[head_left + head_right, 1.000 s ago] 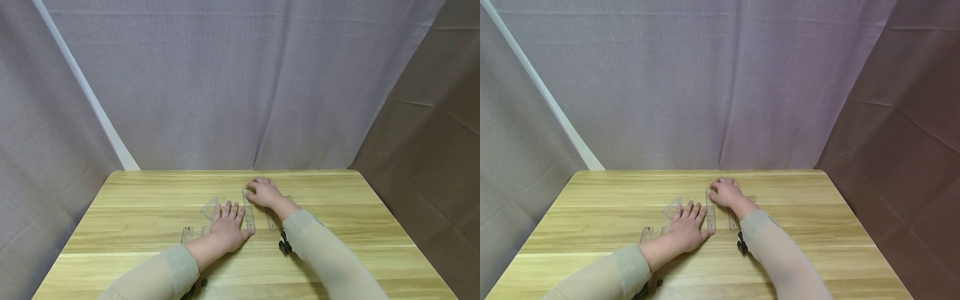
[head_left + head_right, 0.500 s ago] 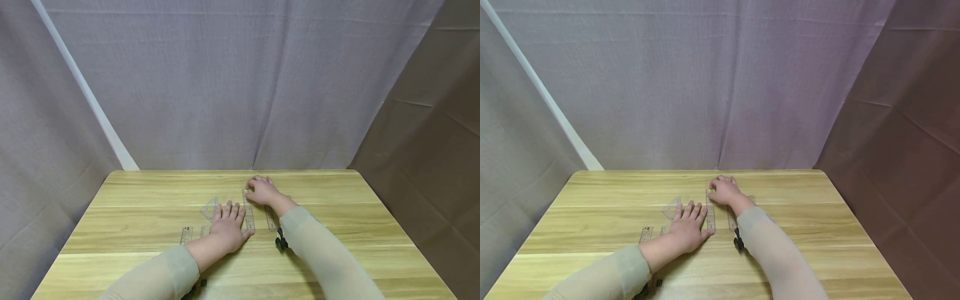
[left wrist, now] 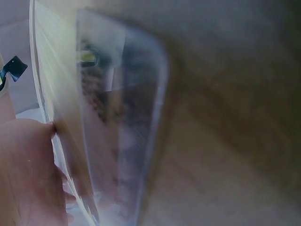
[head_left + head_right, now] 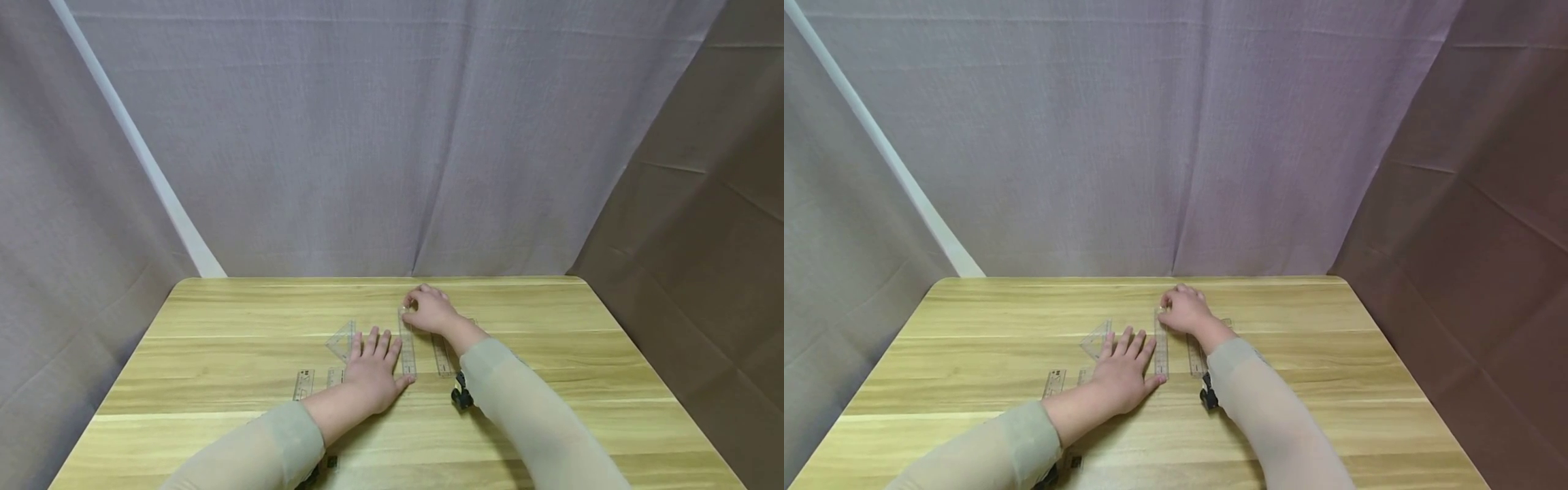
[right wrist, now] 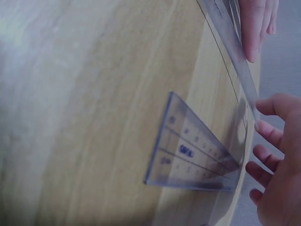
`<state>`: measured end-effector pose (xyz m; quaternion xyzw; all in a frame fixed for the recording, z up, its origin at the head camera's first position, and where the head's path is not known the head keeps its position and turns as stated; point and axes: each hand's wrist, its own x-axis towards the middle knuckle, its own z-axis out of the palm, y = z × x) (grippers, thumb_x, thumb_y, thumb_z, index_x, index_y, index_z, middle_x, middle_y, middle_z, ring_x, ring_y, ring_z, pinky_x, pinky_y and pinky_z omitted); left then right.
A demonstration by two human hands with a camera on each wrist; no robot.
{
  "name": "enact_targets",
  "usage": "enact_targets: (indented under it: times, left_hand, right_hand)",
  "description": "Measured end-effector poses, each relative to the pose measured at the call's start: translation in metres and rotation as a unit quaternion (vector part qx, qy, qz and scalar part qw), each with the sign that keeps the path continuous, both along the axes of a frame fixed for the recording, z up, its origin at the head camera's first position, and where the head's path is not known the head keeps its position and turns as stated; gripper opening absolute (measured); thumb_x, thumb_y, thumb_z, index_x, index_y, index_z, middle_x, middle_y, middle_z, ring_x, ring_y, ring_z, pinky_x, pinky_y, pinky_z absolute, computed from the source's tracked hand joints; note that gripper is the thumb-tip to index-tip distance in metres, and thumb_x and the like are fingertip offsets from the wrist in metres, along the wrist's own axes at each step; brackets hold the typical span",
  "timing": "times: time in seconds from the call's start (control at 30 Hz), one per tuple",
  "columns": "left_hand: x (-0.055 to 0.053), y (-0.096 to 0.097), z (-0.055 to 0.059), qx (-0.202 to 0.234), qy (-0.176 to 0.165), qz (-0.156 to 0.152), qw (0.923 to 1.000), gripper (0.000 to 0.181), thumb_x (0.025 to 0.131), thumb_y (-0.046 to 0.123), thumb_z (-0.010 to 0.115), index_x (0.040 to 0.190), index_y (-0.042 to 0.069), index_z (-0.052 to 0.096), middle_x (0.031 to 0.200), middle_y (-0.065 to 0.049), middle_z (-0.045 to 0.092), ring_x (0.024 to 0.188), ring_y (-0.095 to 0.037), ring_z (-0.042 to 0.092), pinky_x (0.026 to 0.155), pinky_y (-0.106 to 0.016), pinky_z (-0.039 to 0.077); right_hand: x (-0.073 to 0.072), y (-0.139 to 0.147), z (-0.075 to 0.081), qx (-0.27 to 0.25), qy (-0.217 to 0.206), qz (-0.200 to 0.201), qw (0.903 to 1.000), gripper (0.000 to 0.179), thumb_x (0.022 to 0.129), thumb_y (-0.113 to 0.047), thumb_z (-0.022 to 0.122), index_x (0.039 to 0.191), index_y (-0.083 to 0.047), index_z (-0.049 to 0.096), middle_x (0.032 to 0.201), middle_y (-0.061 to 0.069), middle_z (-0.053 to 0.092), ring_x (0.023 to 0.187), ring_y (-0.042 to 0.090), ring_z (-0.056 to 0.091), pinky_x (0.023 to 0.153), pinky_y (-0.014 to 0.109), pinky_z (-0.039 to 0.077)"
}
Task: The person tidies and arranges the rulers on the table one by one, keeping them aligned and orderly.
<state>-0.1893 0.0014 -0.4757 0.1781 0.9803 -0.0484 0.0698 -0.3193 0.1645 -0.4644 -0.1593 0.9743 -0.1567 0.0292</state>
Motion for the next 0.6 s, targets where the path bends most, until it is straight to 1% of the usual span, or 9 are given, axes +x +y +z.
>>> enact_targets:
  times: [0.07, 0.13, 0.2, 0.23, 0.3, 0.4, 0.47, 0.53, 0.6]
  left_hand:
    - [0.0003, 0.0002, 0.0003, 0.002, 0.001, 0.0, 1.0, 0.083, 0.095, 0.074, 0.023, 0.16, 0.024, 0.019, 0.165, -0.005, 0.015, 0.152, -0.031, 0.006, 0.12, -0.056, 0.002]
    - [0.0002, 0.0005, 0.0007, 0.002, 0.003, 0.0, 1.0, 0.082, 0.095, 0.074, 0.023, 0.16, 0.023, 0.018, 0.165, -0.005, 0.015, 0.152, -0.03, 0.005, 0.12, -0.056, 0.002]
    - [0.0, 0.0005, 0.0007, 0.003, 0.009, -0.001, 1.0, 0.083, 0.095, 0.074, 0.023, 0.16, 0.023, 0.018, 0.165, -0.005, 0.016, 0.152, -0.03, 0.006, 0.12, -0.055, 0.003]
    - [-0.0002, 0.0008, 0.0003, 0.003, 0.01, -0.001, 0.9999, 0.083, 0.095, 0.074, 0.023, 0.16, 0.023, 0.017, 0.165, -0.005, 0.015, 0.152, -0.03, 0.005, 0.12, -0.055, 0.003]
    - [-0.0006, 0.001, 0.0, 0.004, 0.012, -0.003, 0.9999, 0.083, 0.096, 0.073, 0.023, 0.16, 0.023, 0.016, 0.165, -0.005, 0.015, 0.152, -0.03, 0.005, 0.12, -0.055, 0.003]
    - [-0.0006, 0.0014, -0.0002, 0.004, 0.014, -0.004, 0.9999, 0.083, 0.096, 0.073, 0.023, 0.16, 0.023, 0.016, 0.165, -0.005, 0.015, 0.152, -0.03, 0.005, 0.12, -0.055, 0.003]
    - [-0.0007, 0.0017, -0.0003, 0.003, 0.013, -0.004, 0.9999, 0.083, 0.096, 0.073, 0.024, 0.161, 0.023, 0.015, 0.165, -0.005, 0.015, 0.152, -0.03, 0.005, 0.12, -0.055, 0.003]
    - [-0.0009, 0.0018, -0.0005, 0.001, 0.012, -0.004, 0.9999, 0.083, 0.095, 0.074, 0.023, 0.161, 0.023, 0.015, 0.166, -0.005, 0.015, 0.152, -0.03, 0.005, 0.12, -0.055, 0.002]
    - [-0.0013, 0.0018, -0.0006, 0.001, 0.012, -0.005, 0.9999, 0.083, 0.095, 0.074, 0.023, 0.161, 0.023, 0.015, 0.166, -0.005, 0.014, 0.152, -0.03, 0.004, 0.12, -0.056, 0.002]
  right_hand:
    - [0.0007, 0.001, 0.0003, -0.015, -0.002, -0.006, 0.9999, 0.024, 0.088, -0.034, 0.068, 0.105, -0.017, 0.066, 0.116, 0.004, 0.059, 0.115, 0.026, 0.054, 0.105, 0.047, 0.036]
    - [0.0011, 0.0016, 0.0014, -0.057, -0.016, -0.007, 0.9982, 0.022, 0.089, -0.029, 0.067, 0.105, -0.015, 0.065, 0.105, 0.003, 0.059, 0.102, 0.024, 0.056, 0.095, 0.042, 0.043]
    - [0.0017, 0.0019, 0.0025, -0.112, -0.036, -0.008, 0.9931, 0.021, 0.09, -0.023, 0.067, 0.107, -0.011, 0.063, 0.095, 0.003, 0.057, 0.089, 0.02, 0.055, 0.083, 0.037, 0.046]
    - [0.0019, 0.0021, 0.0028, -0.142, -0.048, -0.008, 0.9887, 0.021, 0.09, -0.02, 0.066, 0.108, -0.009, 0.062, 0.091, 0.003, 0.057, 0.083, 0.019, 0.054, 0.076, 0.034, 0.047]
    - [0.0019, 0.003, 0.002, -0.198, -0.076, -0.009, 0.9771, 0.022, 0.091, -0.014, 0.066, 0.11, -0.005, 0.059, 0.085, 0.004, 0.055, 0.072, 0.016, 0.053, 0.064, 0.03, 0.047]
    - [0.0013, 0.0048, -0.0012, -0.249, -0.106, -0.017, 0.9626, 0.024, 0.092, -0.011, 0.065, 0.113, -0.004, 0.056, 0.079, 0.003, 0.056, 0.063, 0.015, 0.053, 0.055, 0.025, 0.046]
    - [0.0004, 0.0058, -0.0039, -0.274, -0.121, -0.021, 0.9538, 0.024, 0.093, -0.009, 0.063, 0.114, -0.003, 0.054, 0.075, 0.003, 0.058, 0.059, 0.015, 0.055, 0.052, 0.025, 0.046]
    - [0.0001, 0.0059, -0.0054, -0.297, -0.134, -0.024, 0.9452, 0.025, 0.093, -0.008, 0.063, 0.115, -0.002, 0.052, 0.072, 0.004, 0.059, 0.058, 0.017, 0.057, 0.052, 0.026, 0.049]
    - [-0.0002, 0.0063, -0.0063, -0.323, -0.149, -0.029, 0.9343, 0.026, 0.094, -0.006, 0.063, 0.116, -0.002, 0.051, 0.072, 0.005, 0.06, 0.058, 0.016, 0.058, 0.053, 0.027, 0.052]
